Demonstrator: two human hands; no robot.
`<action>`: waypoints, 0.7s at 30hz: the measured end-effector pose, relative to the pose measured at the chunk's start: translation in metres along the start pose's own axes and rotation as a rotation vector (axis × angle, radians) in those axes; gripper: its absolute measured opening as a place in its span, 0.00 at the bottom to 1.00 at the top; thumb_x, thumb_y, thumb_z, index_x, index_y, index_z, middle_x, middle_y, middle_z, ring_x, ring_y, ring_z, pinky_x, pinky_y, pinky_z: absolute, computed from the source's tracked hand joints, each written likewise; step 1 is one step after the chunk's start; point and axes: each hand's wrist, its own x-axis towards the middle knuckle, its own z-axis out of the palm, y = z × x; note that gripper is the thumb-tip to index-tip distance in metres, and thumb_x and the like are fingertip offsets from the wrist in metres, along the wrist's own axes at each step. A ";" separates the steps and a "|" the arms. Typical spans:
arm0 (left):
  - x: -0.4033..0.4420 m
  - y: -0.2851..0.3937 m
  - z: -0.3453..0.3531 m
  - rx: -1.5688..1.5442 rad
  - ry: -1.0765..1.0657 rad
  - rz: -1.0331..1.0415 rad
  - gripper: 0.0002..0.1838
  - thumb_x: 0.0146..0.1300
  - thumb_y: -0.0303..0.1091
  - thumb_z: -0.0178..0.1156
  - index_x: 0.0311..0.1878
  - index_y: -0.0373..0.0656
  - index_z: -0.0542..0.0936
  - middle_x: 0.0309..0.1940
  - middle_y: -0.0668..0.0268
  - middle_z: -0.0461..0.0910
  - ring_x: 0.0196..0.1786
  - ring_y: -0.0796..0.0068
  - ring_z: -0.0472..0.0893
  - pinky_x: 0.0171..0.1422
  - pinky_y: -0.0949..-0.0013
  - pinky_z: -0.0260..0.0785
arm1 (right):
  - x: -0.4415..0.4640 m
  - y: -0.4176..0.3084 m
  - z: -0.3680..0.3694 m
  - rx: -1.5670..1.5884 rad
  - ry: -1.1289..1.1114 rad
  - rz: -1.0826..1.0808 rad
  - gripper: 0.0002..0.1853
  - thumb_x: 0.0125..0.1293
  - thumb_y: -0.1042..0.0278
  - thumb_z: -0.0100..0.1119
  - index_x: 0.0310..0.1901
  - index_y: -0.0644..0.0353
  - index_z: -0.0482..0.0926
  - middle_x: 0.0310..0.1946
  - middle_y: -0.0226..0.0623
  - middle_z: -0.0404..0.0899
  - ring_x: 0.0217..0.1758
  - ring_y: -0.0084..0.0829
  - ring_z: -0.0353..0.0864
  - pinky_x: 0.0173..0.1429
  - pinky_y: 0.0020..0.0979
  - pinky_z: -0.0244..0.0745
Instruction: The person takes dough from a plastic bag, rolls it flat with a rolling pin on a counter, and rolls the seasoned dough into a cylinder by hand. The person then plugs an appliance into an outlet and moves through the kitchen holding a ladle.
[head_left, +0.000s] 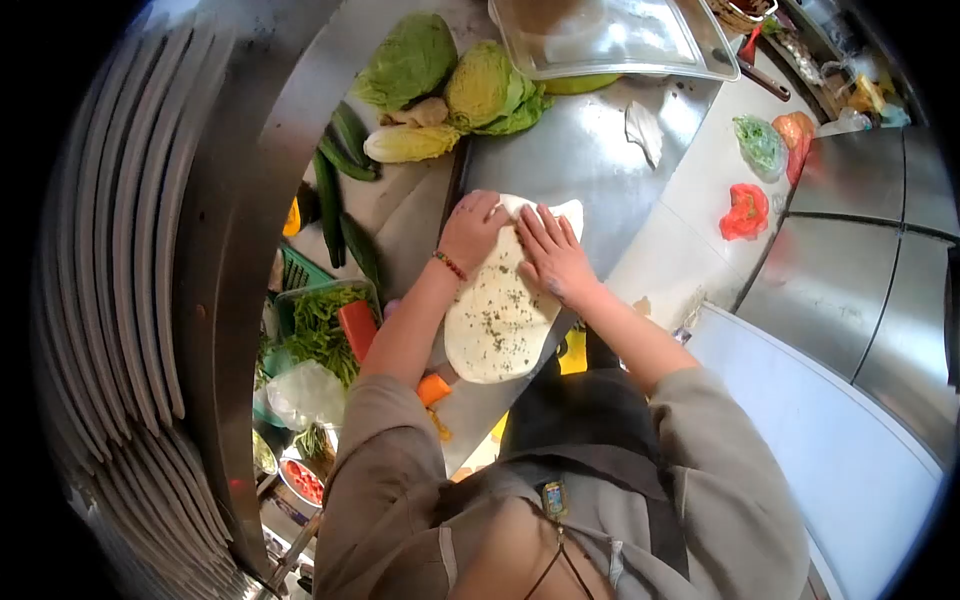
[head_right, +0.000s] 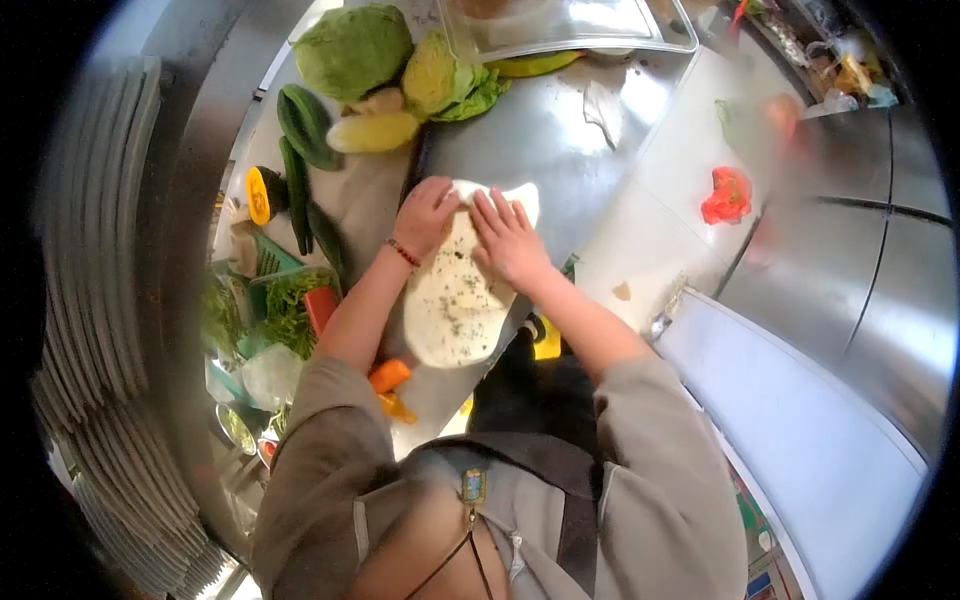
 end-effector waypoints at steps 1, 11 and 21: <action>-0.011 0.009 -0.006 -0.046 0.023 -0.005 0.13 0.53 0.26 0.60 0.44 0.42 0.78 0.45 0.58 0.77 0.48 0.51 0.75 0.54 0.59 0.70 | -0.011 0.011 0.000 0.146 -0.049 0.006 0.22 0.64 0.64 0.54 0.58 0.64 0.73 0.66 0.44 0.66 0.73 0.44 0.59 0.73 0.39 0.57; 0.052 -0.049 0.002 -0.481 -0.713 -0.396 0.16 0.57 0.31 0.64 0.49 0.40 0.78 0.49 0.55 0.76 0.52 0.57 0.76 0.57 0.62 0.70 | 0.046 0.072 -0.013 0.317 -0.446 0.228 0.17 0.50 0.64 0.69 0.41 0.59 0.78 0.38 0.44 0.80 0.41 0.49 0.78 0.45 0.40 0.74; -0.022 0.021 -0.003 0.159 -0.053 -0.042 0.06 0.54 0.31 0.58 0.36 0.50 0.74 0.32 0.63 0.69 0.39 0.57 0.73 0.41 0.57 0.67 | -0.008 0.007 0.029 0.401 -0.168 0.388 0.13 0.59 0.66 0.58 0.44 0.59 0.71 0.44 0.44 0.73 0.41 0.48 0.78 0.46 0.43 0.74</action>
